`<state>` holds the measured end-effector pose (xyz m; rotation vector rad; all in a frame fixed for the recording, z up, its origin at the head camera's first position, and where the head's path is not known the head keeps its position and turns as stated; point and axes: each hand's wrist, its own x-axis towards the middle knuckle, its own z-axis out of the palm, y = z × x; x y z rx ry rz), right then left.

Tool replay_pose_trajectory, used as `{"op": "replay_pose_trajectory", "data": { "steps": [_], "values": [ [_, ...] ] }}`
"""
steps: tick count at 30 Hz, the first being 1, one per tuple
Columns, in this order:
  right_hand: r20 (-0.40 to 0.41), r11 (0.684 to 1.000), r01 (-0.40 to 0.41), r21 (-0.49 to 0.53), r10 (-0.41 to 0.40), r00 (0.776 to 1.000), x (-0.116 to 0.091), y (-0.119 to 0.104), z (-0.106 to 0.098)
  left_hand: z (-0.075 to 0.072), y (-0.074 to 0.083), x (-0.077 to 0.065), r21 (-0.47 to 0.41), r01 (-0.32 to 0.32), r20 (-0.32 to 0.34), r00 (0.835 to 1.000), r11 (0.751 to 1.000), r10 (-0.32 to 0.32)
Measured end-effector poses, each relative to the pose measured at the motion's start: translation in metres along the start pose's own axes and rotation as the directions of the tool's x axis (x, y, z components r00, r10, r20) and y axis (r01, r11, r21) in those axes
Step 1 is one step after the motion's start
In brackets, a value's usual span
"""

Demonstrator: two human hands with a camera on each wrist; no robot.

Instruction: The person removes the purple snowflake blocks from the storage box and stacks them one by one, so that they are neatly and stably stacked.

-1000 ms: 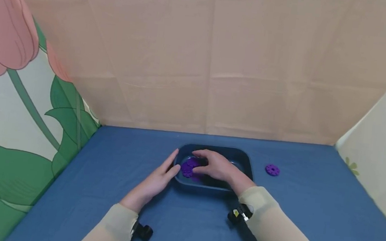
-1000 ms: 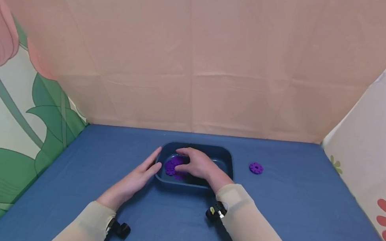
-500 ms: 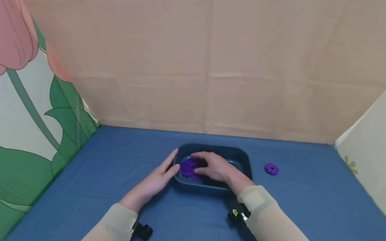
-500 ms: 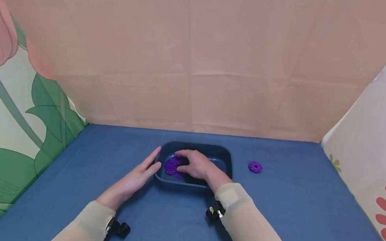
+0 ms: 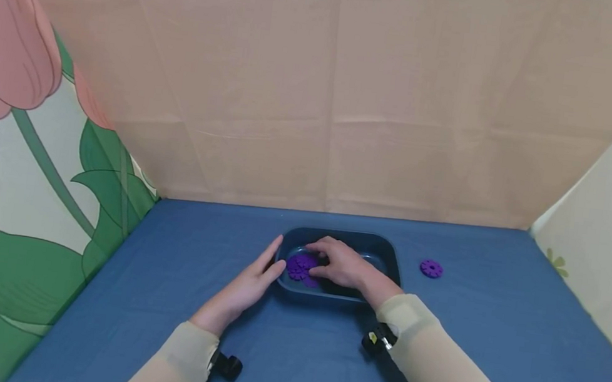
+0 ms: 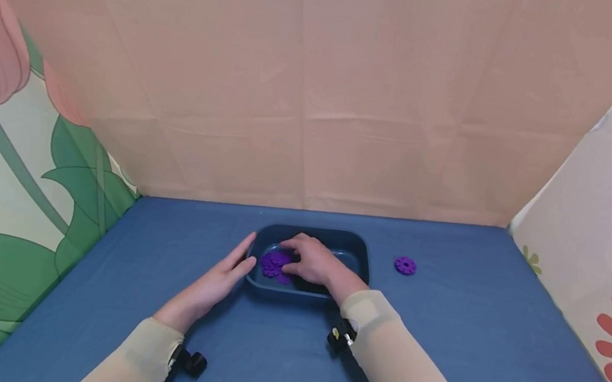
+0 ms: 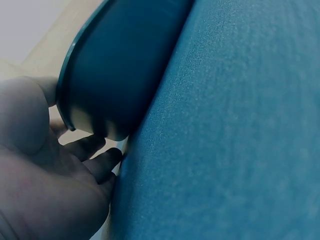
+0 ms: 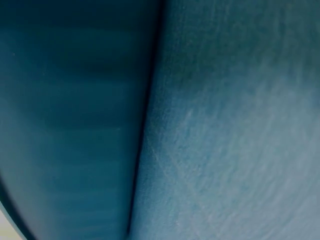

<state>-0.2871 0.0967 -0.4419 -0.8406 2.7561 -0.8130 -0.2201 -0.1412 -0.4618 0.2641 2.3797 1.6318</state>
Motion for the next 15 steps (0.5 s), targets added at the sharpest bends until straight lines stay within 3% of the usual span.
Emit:
{"op": "replay_pose_trajectory", "data": {
  "steps": [8,15],
  "values": [
    [0.0,0.993,-0.022,-0.112,0.022,1.0,0.0027,0.0014,0.0071,0.0005,0.0003,-0.0008,0.003,0.0,-0.001,1.0,1.0,0.0],
    [-0.007,0.992,-0.024,-0.126,0.023,1.0,0.0036,0.0013,0.0085,0.0004,0.0005,-0.0001,-0.002,-0.002,-0.001,1.0,1.0,0.002]
  ]
}}
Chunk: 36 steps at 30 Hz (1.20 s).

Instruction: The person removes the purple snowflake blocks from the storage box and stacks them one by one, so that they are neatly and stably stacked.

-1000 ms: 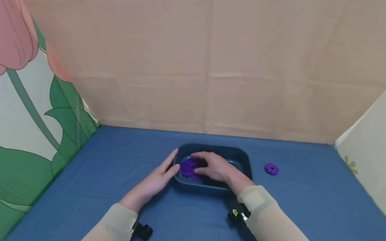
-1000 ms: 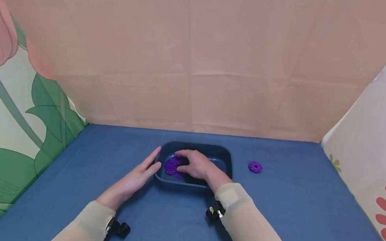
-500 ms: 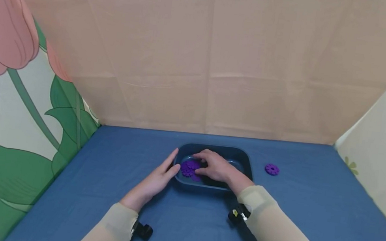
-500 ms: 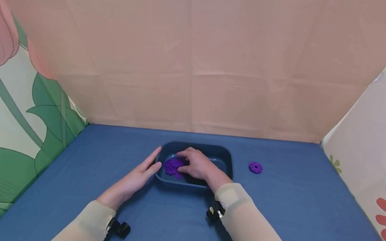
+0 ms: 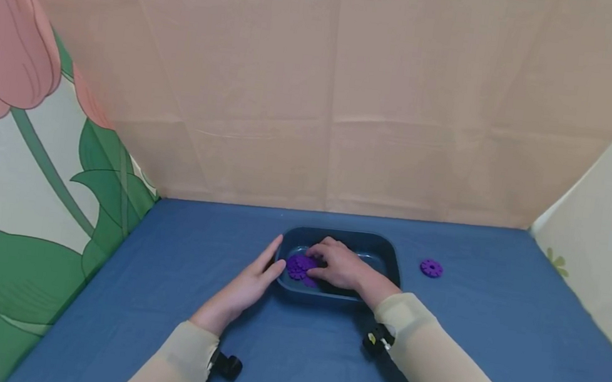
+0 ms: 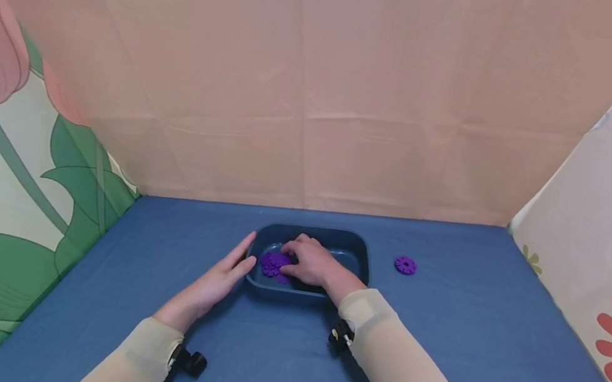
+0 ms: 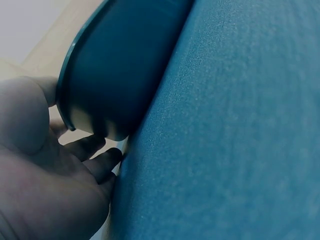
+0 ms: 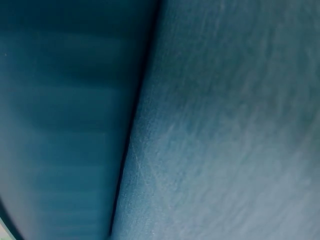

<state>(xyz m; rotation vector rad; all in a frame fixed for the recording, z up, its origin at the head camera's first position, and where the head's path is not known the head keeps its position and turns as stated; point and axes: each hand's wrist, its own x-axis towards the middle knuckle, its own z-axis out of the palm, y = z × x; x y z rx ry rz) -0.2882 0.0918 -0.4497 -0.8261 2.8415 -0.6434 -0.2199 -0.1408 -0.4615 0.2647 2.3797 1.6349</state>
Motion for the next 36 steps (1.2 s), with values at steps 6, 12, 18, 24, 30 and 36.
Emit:
{"op": "replay_pose_trajectory", "data": {
  "steps": [6,12,18,24,30,36],
  "values": [
    [-0.003,0.999,-0.006,0.05,0.007,1.0,0.0,0.0,-0.002,0.0,-0.001,0.001,0.0,0.003,0.0,1.0,1.0,-0.003],
    [-0.033,0.995,-0.007,0.1,0.011,0.999,-0.002,-0.001,-0.007,-0.001,-0.001,0.001,-0.016,0.016,0.009,1.0,1.0,-0.016],
    [-0.079,0.989,-0.03,0.146,0.042,0.996,-0.004,-0.002,-0.009,-0.001,0.0,0.0,-0.017,0.01,0.009,1.0,1.0,-0.01],
    [-0.147,0.984,-0.021,0.179,0.048,0.988,-0.004,-0.001,-0.009,0.0,-0.001,-0.001,-0.004,-0.008,0.004,1.0,1.0,0.008],
    [-0.205,0.981,-0.018,0.194,0.058,0.977,-0.002,-0.001,-0.011,0.0,-0.002,0.001,0.0,-0.003,0.003,1.0,1.0,0.003],
    [-0.228,0.974,-0.039,0.222,0.09,0.969,-0.002,-0.002,-0.011,0.0,-0.002,0.001,0.0,-0.005,0.003,1.0,1.0,0.005]
  ]
}}
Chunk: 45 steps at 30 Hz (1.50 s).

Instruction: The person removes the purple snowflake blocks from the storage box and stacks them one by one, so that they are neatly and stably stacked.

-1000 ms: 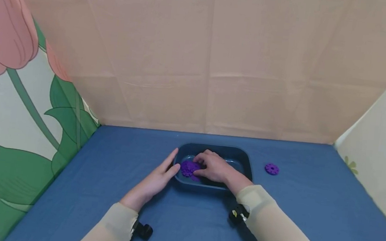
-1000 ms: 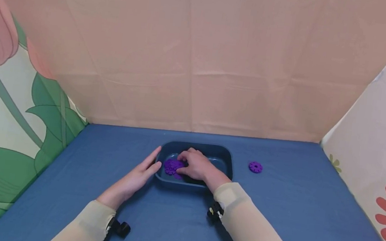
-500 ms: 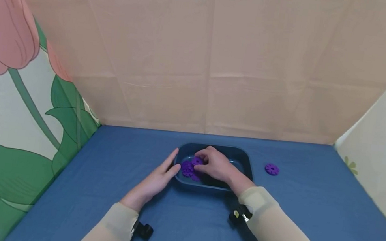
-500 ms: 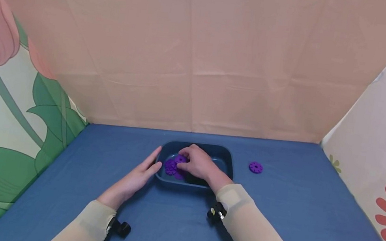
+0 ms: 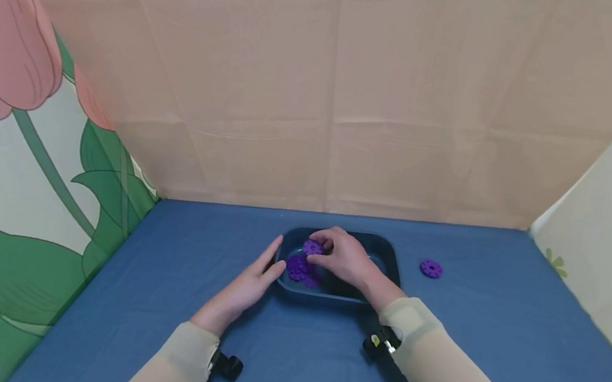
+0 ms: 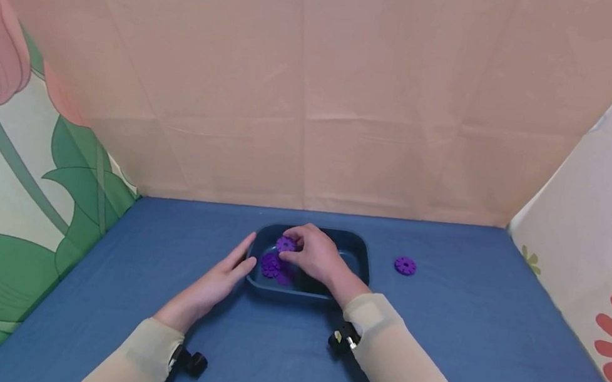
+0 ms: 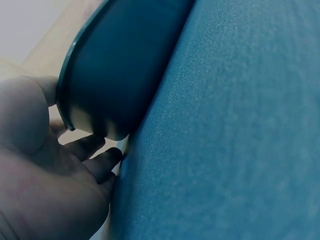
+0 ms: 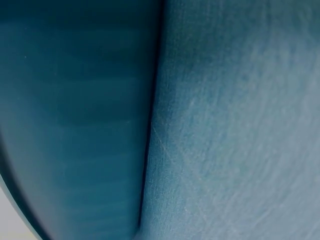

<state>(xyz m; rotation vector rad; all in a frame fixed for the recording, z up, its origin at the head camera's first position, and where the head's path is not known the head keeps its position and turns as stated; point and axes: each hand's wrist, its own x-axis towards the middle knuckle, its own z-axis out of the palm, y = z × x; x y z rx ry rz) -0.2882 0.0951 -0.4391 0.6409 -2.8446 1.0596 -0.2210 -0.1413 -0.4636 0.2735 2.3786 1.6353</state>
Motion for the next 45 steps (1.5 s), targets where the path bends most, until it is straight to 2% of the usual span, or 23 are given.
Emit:
{"op": "replay_pose_trajectory", "data": {
  "steps": [6,10,15,23,34,45],
  "values": [
    [-0.033,0.999,0.003,0.04,-0.002,0.999,-0.002,-0.002,-0.005,0.0,-0.001,-0.002,-0.004,0.005,0.0,1.0,1.0,-0.005],
    [-0.064,0.999,0.019,0.031,-0.017,0.998,-0.007,-0.003,-0.012,0.001,-0.002,-0.003,-0.002,0.014,-0.001,1.0,1.0,-0.014],
    [-0.108,0.999,0.022,0.043,-0.017,0.994,-0.014,-0.005,-0.029,0.002,0.001,-0.002,0.003,0.022,-0.016,1.0,1.0,-0.022],
    [-0.167,0.997,0.018,0.073,-0.005,0.986,-0.033,-0.006,-0.056,0.0,0.002,-0.001,0.009,-0.005,-0.016,1.0,1.0,0.005],
    [-0.26,1.0,-0.01,0.028,0.017,0.965,-0.064,0.011,-0.079,-0.001,0.004,-0.002,0.013,-0.007,-0.015,1.0,1.0,0.007],
    [-0.302,0.998,-0.06,0.009,0.06,0.951,-0.076,0.039,-0.099,-0.001,0.005,-0.003,0.001,-0.005,-0.006,1.0,1.0,0.005]
  ]
}}
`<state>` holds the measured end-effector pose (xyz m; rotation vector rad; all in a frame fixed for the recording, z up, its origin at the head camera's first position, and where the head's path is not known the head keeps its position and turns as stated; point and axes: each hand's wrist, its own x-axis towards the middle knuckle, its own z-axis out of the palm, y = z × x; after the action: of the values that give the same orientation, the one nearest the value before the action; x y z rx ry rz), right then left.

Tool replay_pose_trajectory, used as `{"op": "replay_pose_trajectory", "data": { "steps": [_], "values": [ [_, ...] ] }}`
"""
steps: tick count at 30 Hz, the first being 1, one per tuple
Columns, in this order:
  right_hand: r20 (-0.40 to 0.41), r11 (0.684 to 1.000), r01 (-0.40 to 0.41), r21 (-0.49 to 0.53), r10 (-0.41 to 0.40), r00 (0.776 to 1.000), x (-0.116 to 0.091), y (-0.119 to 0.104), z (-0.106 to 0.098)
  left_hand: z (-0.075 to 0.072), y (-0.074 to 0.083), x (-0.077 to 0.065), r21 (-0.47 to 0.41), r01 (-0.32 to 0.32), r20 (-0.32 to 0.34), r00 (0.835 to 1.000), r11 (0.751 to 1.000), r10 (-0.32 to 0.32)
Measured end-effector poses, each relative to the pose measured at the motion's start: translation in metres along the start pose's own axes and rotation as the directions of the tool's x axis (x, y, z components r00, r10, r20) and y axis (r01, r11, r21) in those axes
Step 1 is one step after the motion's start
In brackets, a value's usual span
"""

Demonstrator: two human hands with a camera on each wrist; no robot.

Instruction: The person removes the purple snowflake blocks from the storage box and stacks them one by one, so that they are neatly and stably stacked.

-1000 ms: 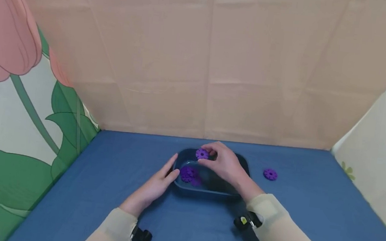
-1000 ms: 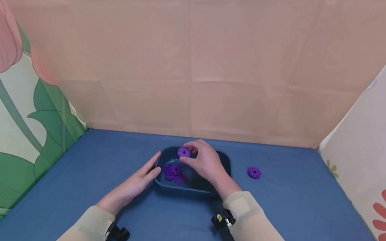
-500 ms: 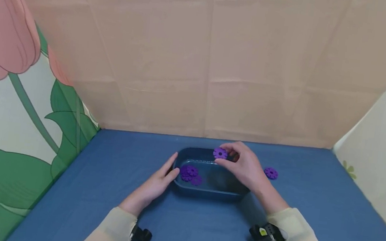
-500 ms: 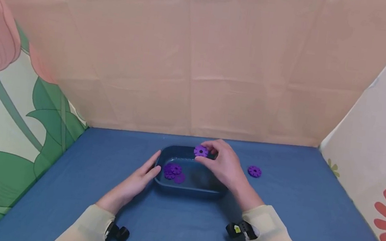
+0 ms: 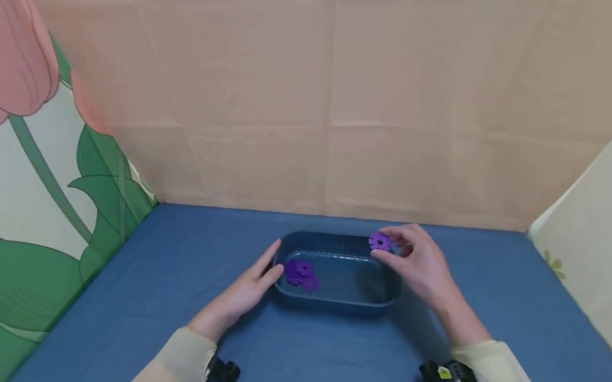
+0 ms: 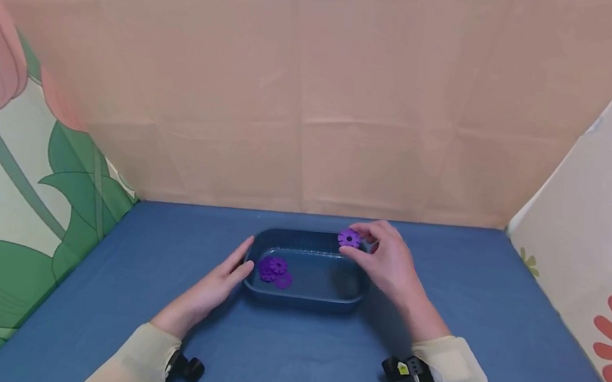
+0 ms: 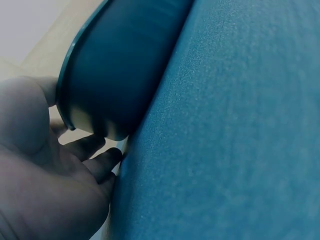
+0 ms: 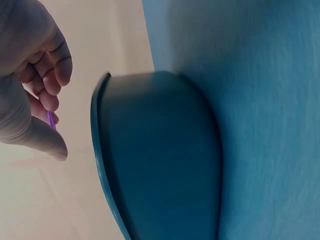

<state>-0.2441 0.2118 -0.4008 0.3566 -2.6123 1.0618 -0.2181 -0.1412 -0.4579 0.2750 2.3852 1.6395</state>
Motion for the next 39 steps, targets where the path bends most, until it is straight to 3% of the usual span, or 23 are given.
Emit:
{"op": "replay_pose_trajectory", "data": {
  "steps": [24,30,39],
  "values": [
    [-0.069,0.991,-0.125,-0.047,0.122,0.99,0.005,0.064,-0.033,0.001,-0.001,0.001,-0.013,0.016,0.016,1.0,1.0,-0.016],
    [-0.05,0.983,-0.175,-0.051,0.172,0.984,0.005,0.084,-0.039,0.0,-0.001,0.002,-0.01,0.014,0.017,1.0,1.0,-0.014],
    [0.043,0.975,-0.206,-0.077,0.21,0.977,0.002,0.109,-0.045,-0.001,-0.001,0.001,-0.012,0.015,0.021,1.0,1.0,-0.014]
  ]
}}
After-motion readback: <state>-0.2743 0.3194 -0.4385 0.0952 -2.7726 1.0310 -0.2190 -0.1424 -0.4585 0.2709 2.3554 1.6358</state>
